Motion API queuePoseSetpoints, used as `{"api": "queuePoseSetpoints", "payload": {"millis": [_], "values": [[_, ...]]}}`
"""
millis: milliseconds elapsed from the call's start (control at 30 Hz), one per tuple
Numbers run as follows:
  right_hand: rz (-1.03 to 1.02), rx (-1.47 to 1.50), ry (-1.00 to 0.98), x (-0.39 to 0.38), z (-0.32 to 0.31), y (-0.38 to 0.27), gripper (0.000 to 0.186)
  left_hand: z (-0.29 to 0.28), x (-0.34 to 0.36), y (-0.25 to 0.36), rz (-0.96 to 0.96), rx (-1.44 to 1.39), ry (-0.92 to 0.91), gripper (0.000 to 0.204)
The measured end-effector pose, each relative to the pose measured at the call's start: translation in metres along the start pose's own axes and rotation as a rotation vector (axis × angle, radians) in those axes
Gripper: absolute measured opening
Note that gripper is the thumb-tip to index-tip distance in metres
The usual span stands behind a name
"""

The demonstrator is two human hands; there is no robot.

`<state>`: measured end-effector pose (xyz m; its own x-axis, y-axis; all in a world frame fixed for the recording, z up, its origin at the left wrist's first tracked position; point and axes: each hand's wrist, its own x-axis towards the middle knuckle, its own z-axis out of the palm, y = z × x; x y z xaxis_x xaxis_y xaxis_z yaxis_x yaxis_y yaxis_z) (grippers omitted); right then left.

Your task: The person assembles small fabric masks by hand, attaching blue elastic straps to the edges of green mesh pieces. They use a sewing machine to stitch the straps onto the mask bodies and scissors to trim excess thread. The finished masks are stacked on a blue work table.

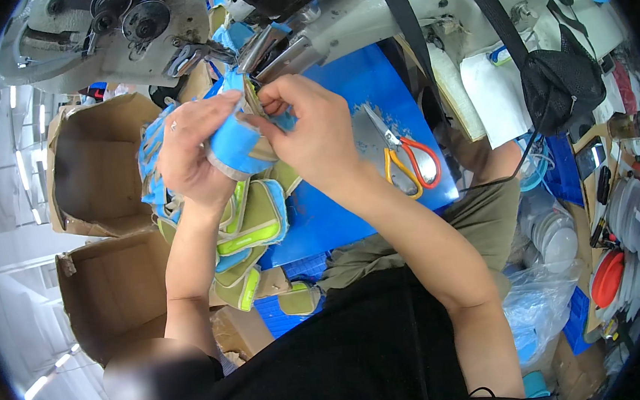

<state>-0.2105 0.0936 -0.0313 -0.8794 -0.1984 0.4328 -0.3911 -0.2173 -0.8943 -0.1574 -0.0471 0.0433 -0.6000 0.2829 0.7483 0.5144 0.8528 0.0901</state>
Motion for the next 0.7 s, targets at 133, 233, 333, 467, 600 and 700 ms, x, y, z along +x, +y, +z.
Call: {"api": "queuePoseSetpoints", "payload": {"millis": [133, 233, 333, 467, 600, 700], "values": [[0.064, 0.015, 0.019, -0.003, 0.001, -0.001, 0.022, 0.001, 0.001, 0.005, 0.045, 0.068, -0.052, 0.023], [0.104, 0.069, 0.052, -0.007, 0.005, 0.002, 0.019, -0.002, 0.003, 0.011, 0.06, 0.122, -0.083, 0.02], [0.126, 0.13, 0.086, 0.001, 0.008, 0.003, 0.019, -0.002, 0.007, 0.004, 0.085, 0.174, -0.109, 0.021], [0.161, 0.176, 0.097, 0.006, 0.009, -0.004, 0.021, -0.004, 0.008, -0.001, 0.131, 0.229, -0.172, 0.023], [0.18, 0.178, 0.113, 0.007, 0.009, -0.001, 0.018, -0.002, 0.007, -0.003, 0.1, 0.202, -0.136, 0.024], [0.187, 0.2, 0.14, 0.005, 0.011, -0.002, 0.019, 0.002, 0.001, -0.003, -0.069, 0.047, -0.017, 0.026]]}}
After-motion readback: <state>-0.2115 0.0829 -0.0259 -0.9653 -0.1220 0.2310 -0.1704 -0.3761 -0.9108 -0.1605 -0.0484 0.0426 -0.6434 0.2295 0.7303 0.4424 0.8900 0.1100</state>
